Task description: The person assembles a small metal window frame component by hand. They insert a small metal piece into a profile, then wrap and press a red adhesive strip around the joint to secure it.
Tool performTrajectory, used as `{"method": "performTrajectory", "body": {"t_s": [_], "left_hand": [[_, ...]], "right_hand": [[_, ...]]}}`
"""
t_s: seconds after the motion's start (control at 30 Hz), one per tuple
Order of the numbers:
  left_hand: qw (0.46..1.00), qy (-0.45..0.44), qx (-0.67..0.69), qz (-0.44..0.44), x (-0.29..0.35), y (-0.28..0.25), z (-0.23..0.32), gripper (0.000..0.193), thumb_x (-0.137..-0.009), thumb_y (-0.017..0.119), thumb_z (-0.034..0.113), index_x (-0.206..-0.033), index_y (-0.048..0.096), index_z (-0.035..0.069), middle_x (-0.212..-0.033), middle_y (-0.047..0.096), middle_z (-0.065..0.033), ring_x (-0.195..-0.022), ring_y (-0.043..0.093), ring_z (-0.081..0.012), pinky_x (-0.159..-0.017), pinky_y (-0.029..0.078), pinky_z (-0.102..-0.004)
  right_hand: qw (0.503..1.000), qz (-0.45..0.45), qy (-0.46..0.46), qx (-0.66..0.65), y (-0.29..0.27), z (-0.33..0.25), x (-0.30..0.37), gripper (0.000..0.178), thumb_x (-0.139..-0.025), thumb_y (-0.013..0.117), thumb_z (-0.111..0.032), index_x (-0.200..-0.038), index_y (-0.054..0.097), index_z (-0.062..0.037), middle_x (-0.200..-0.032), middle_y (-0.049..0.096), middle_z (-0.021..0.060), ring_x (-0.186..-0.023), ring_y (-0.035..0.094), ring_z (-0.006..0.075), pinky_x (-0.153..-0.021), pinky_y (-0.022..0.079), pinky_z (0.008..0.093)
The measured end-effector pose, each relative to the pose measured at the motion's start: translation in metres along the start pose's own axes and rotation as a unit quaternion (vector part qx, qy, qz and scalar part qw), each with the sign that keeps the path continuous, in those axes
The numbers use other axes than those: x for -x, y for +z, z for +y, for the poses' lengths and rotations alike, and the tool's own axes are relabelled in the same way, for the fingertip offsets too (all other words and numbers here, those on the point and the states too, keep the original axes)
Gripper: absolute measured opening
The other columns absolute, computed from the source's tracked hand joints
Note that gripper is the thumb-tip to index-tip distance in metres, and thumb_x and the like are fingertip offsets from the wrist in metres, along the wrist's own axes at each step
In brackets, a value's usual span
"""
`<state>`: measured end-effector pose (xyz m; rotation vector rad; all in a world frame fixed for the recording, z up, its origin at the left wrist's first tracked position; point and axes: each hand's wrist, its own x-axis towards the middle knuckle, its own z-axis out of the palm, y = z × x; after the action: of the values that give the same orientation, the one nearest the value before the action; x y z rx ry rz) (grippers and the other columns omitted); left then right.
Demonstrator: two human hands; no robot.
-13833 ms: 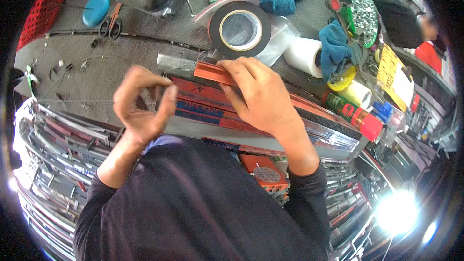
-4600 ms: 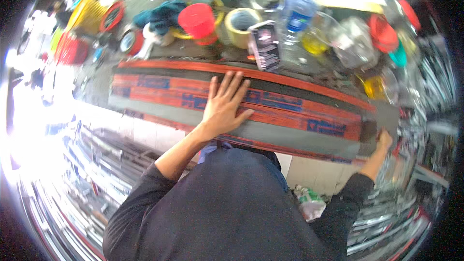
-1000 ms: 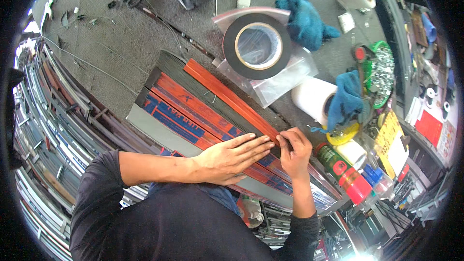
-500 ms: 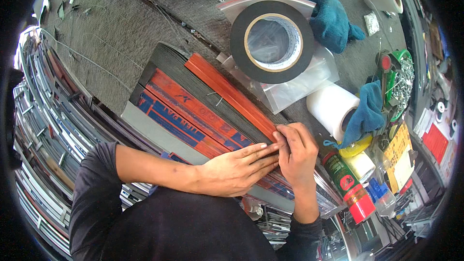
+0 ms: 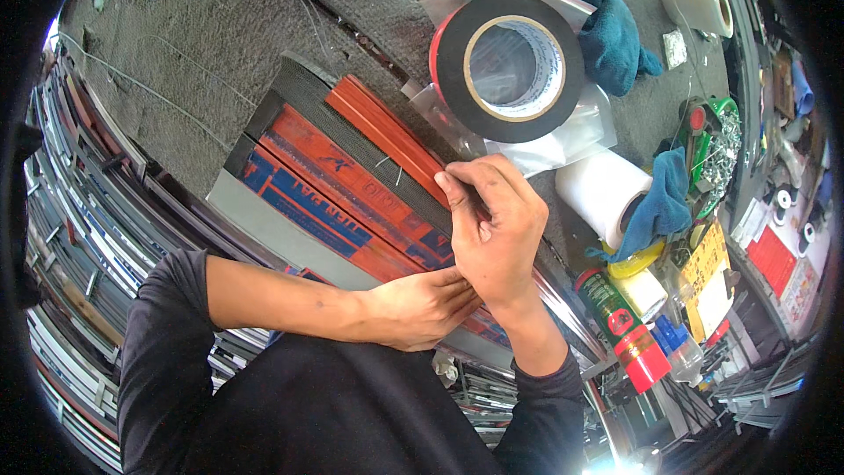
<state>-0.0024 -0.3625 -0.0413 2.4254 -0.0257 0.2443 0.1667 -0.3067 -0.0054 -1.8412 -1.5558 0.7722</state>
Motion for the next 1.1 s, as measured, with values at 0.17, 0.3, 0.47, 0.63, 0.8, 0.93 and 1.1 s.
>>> {"method": "performTrajectory", "body": {"t_s": [0.17, 0.3, 0.47, 0.63, 0.8, 0.93, 1.1], "left_hand": [[0.999, -0.005, 0.032, -0.012, 0.000, 0.006, 0.001, 0.087, -0.096, 0.065, 0.042, -0.159, 0.064, -0.017, -0.166, 0.067, -0.0300, -0.166, 0.055, -0.0382, -0.149, 0.023, -0.0539], [0.999, -0.014, 0.038, 0.012, 0.000, 0.015, 0.005, 0.090, -0.094, 0.066, 0.045, -0.159, 0.063, -0.017, -0.164, 0.069, -0.0301, -0.165, 0.056, -0.0379, -0.149, 0.023, -0.0544], [1.000, -0.015, 0.025, 0.002, 0.000, 0.019, 0.008, 0.093, -0.093, 0.066, 0.048, -0.159, 0.064, -0.018, -0.162, 0.070, -0.0292, -0.163, 0.058, -0.0378, -0.149, 0.023, -0.0558], [0.999, -0.015, 0.029, 0.004, 0.000, 0.015, 0.007, 0.093, -0.091, 0.065, 0.047, -0.157, 0.064, -0.018, -0.162, 0.069, -0.0303, -0.163, 0.057, -0.0384, -0.149, 0.022, -0.0560], [0.997, -0.021, 0.071, 0.010, 0.000, 0.010, 0.006, 0.092, -0.089, 0.065, 0.046, -0.153, 0.065, -0.020, -0.162, 0.068, -0.0320, -0.165, 0.054, -0.0396, -0.149, 0.021, -0.0564], [0.996, -0.022, 0.084, 0.004, 0.000, 0.010, 0.006, 0.094, -0.086, 0.067, 0.047, -0.151, 0.066, -0.020, -0.159, 0.069, -0.0332, -0.164, 0.054, -0.0415, -0.149, 0.021, -0.0564], [0.993, -0.032, 0.109, 0.026, 0.002, 0.014, 0.006, 0.094, -0.082, 0.076, 0.046, -0.150, 0.067, -0.019, -0.157, 0.069, -0.0329, -0.162, 0.055, -0.0434, -0.149, 0.022, -0.0564]], "right_hand": [[1.000, 0.013, -0.025, 0.000, 0.015, -0.003, -0.012, 0.010, -0.100, 0.089, 0.000, -0.106, 0.082, 0.0024, -0.093, 0.078, 0.0138, -0.079, 0.074, 0.0270, -0.073, 0.057, 0.0363], [1.000, 0.016, -0.004, 0.002, 0.020, -0.009, -0.013, 0.010, -0.103, 0.088, -0.001, -0.106, 0.080, 0.0043, -0.094, 0.078, 0.0127, -0.083, 0.071, 0.0242, -0.079, 0.056, 0.0352], [0.999, 0.034, 0.000, 0.003, 0.028, -0.014, -0.016, 0.010, -0.103, 0.088, -0.001, -0.105, 0.080, 0.0040, -0.093, 0.078, 0.0125, -0.082, 0.071, 0.0237, -0.078, 0.056, 0.0351], [0.997, 0.057, -0.043, 0.013, 0.037, -0.012, -0.025, 0.009, -0.101, 0.089, -0.002, -0.105, 0.083, 0.0010, -0.092, 0.078, 0.0131, -0.075, 0.073, 0.0270, -0.069, 0.056, 0.0376], [0.997, 0.063, -0.039, -0.002, 0.043, -0.013, -0.030, 0.009, -0.102, 0.088, -0.004, -0.104, 0.082, 0.0017, -0.091, 0.078, 0.0130, -0.080, 0.073, 0.0264, -0.076, 0.056, 0.0372], [0.996, 0.076, -0.048, -0.002, 0.045, -0.015, -0.033, 0.009, -0.103, 0.088, -0.006, -0.104, 0.083, 0.0016, -0.091, 0.078, 0.0135, -0.082, 0.073, 0.0274, -0.079, 0.056, 0.0380], [0.997, 0.068, -0.036, 0.003, 0.042, -0.013, -0.030, 0.011, -0.104, 0.088, -0.008, -0.105, 0.082, 0.0018, -0.093, 0.078, 0.0152, -0.084, 0.074, 0.0297, -0.080, 0.057, 0.0393]]}}
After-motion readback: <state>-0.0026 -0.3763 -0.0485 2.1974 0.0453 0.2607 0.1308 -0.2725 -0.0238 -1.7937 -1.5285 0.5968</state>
